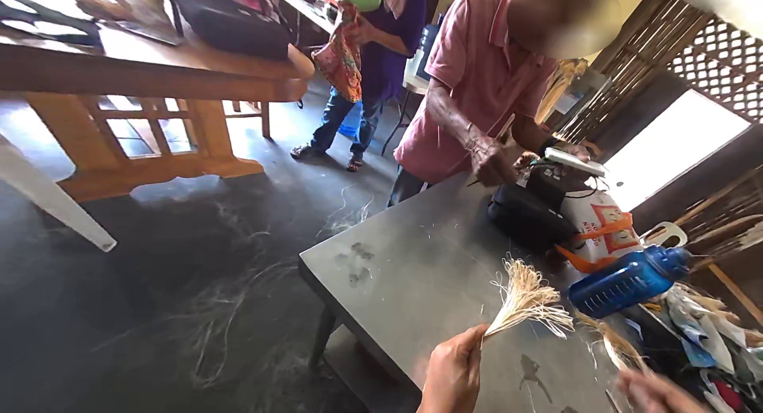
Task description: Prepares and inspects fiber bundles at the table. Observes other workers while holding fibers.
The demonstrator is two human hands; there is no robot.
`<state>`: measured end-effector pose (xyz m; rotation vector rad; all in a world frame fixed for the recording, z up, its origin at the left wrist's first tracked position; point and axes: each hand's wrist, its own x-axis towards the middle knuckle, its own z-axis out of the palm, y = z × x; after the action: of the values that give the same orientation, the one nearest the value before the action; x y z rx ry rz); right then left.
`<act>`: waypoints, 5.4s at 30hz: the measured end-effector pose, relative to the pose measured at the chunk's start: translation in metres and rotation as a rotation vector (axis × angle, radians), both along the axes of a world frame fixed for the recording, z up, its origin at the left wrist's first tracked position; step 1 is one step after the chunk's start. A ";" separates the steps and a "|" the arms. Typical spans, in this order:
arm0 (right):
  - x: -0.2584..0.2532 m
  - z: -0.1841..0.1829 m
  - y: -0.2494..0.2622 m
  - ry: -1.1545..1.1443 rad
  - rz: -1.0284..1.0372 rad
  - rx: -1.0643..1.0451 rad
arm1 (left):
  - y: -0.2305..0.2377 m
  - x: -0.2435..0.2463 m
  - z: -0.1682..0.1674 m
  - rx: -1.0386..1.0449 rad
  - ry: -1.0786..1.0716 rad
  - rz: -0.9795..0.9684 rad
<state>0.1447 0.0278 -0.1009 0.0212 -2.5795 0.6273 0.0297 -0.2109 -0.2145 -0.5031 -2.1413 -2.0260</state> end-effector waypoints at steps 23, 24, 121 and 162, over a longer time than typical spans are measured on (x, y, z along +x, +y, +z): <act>-0.347 -0.079 -0.052 -0.374 -0.133 -0.237 | 0.002 0.000 -0.005 0.052 0.091 0.022; -0.349 -0.077 -0.054 -0.387 -0.155 -0.202 | 0.002 -0.001 -0.004 0.052 0.097 0.019; -0.327 -0.003 -0.016 -0.241 -0.261 -0.016 | 0.002 0.001 -0.004 -0.050 0.039 0.084; -0.298 -0.022 0.001 0.112 0.006 0.225 | 0.003 0.001 -0.001 -0.076 0.001 0.085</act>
<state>-0.1536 0.0287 -0.1233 0.1340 -2.5283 0.3260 0.0304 -0.2081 -0.2151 -0.4145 -2.2066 -1.9061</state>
